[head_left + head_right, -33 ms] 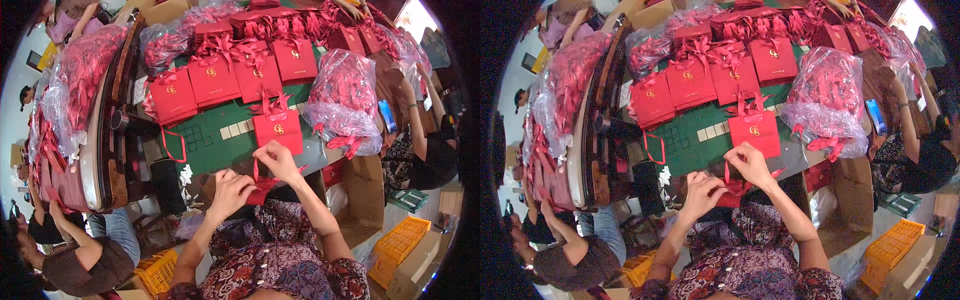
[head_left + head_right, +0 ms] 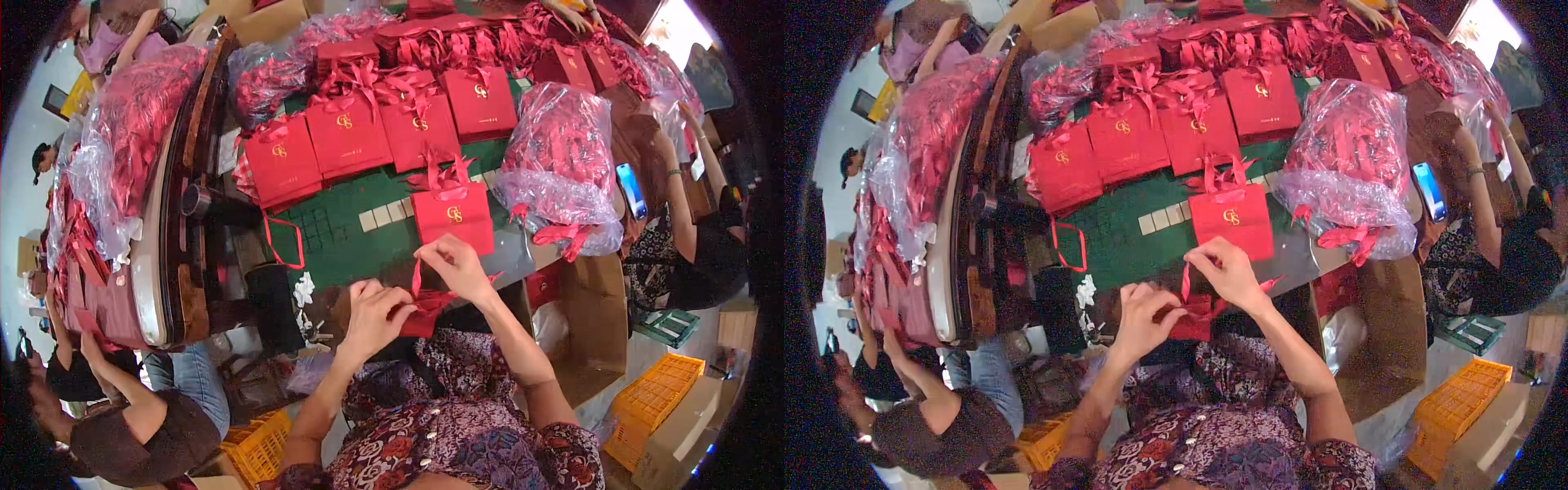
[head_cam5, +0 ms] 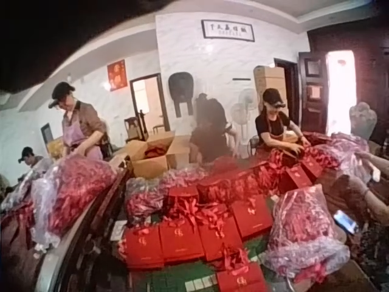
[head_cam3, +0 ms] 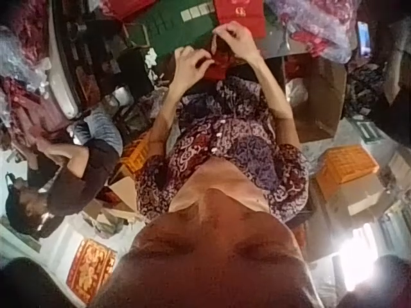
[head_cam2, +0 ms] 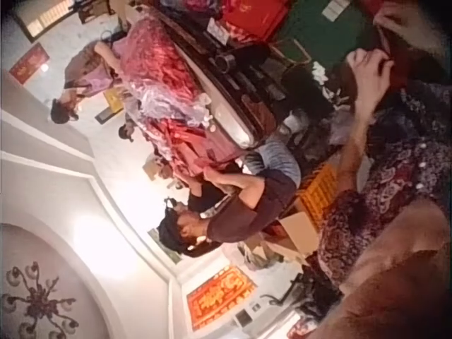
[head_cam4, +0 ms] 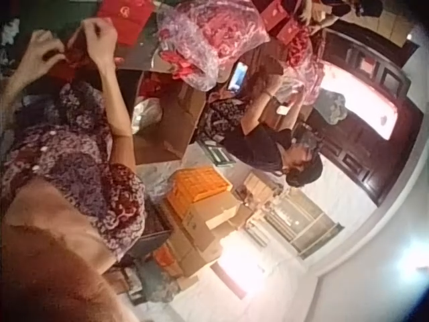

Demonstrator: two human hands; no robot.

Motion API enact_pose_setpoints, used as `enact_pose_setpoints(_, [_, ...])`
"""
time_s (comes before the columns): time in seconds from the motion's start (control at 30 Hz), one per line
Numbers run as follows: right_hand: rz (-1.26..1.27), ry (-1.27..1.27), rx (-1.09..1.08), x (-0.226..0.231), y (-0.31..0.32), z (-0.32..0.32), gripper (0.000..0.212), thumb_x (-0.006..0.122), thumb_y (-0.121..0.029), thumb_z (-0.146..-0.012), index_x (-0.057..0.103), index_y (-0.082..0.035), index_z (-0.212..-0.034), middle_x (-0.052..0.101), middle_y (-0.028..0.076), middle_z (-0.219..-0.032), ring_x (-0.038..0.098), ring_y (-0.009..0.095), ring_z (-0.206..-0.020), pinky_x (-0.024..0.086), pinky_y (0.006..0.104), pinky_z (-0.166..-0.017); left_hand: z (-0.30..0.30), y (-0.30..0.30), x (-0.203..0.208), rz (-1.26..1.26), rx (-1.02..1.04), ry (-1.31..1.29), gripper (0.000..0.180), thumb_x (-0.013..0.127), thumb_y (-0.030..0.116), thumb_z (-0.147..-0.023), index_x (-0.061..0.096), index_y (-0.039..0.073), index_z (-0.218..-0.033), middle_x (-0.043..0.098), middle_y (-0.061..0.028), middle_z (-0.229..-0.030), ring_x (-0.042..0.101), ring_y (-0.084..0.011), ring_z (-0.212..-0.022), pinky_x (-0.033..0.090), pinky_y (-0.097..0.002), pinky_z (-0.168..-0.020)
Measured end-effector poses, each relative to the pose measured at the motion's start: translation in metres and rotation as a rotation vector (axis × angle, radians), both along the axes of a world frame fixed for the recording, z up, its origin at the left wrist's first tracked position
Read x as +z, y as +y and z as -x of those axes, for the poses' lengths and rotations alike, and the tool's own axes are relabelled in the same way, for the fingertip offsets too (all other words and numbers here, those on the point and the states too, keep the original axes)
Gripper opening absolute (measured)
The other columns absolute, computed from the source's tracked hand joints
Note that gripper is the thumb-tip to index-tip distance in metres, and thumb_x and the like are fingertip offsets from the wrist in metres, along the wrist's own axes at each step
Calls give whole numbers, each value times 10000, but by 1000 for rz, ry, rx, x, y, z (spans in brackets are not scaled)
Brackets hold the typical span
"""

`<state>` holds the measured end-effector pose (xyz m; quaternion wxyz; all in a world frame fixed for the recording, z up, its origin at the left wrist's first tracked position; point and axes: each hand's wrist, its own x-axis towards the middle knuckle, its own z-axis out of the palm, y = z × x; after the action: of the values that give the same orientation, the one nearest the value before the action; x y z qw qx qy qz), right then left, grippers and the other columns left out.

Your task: The person sorts paper gift bags and attaches ribbon handles to the bags by hand.

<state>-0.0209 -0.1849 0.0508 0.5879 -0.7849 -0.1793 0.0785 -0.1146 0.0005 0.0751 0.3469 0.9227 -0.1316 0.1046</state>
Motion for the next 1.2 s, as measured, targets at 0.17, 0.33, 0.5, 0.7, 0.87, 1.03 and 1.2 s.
enact_pose_setpoints(0.17, [96, 111, 142, -18, -27, 21, 271, 579, -194, -988, 669, 12, -1139, 677, 125, -983, 651, 211, -952, 502, 330, -846, 0, 11, -2, 15, 144, 27, 159, 812, 209, -748, 685, 135, -808, 650, 1, -748, 573, -207, -747, 367, -361, -813])
enact_pose_setpoints(0.33, [224, -90, 402, -16, -42, 45, 290, 724, -247, -880, 649, -24, -1048, 650, 121, -1012, 605, 307, -1013, 479, 395, -882, -6, 16, -2, 56, 202, 53, 160, 803, 209, -757, 672, 131, -806, 658, 3, -730, 582, -201, -729, 374, -363, -818])
enact_pose_setpoints(0.5, [85, 107, 354, -18, -43, 57, 165, 690, -159, -886, 590, -30, -913, 625, 98, -841, 622, 205, -824, 485, 340, -745, -10, 19, -7, 49, 202, 88, 164, 772, 236, -786, 651, 138, -838, 642, -2, -725, 589, -207, -746, 368, -385, -826])
enact_pose_setpoints(0.7, [131, -20, 163, 5, -38, 60, 145, 686, -66, -830, 570, -38, -912, 610, 91, -801, 638, 224, -698, 517, 353, -677, -19, 25, -24, 48, 219, 122, 166, 764, 252, -791, 645, 149, -846, 650, -5, -730, 597, -213, -752, 364, -383, -827])
enact_pose_setpoints(0.87, [362, -536, 49, 24, -39, 50, 211, 727, -10, -685, 624, -106, -843, 631, 47, -885, 638, 265, -809, 504, 387, -706, -23, 29, -43, 33, 237, 245, 196, 763, 252, -786, 638, 150, -899, 666, -19, -801, 596, -239, -814, 362, -399, -845])
enact_pose_setpoints(1.03, [292, -539, 69, 28, -21, 48, 256, 740, -7, -666, 671, -118, -886, 621, 48, -891, 641, 266, -816, 516, 382, -691, -21, 13, -32, 46, 188, -27, 300, 709, 163, -797, 629, 108, -1081, 628, -94, -1131, 547, -304, -1030, 387, -437, -905])
enact_pose_setpoints(1.2, [204, -487, 97, 21, 3, 46, 249, 710, 12, -704, 642, -80, -926, 585, 90, -903, 642, 313, -786, 552, 401, -670, -2, -10, 6, 420, -38, 250, 429, 674, 118, -872, 565, 60, -1282, 657, -128, -1065, 624, -212, -790, 524, -324, -727])
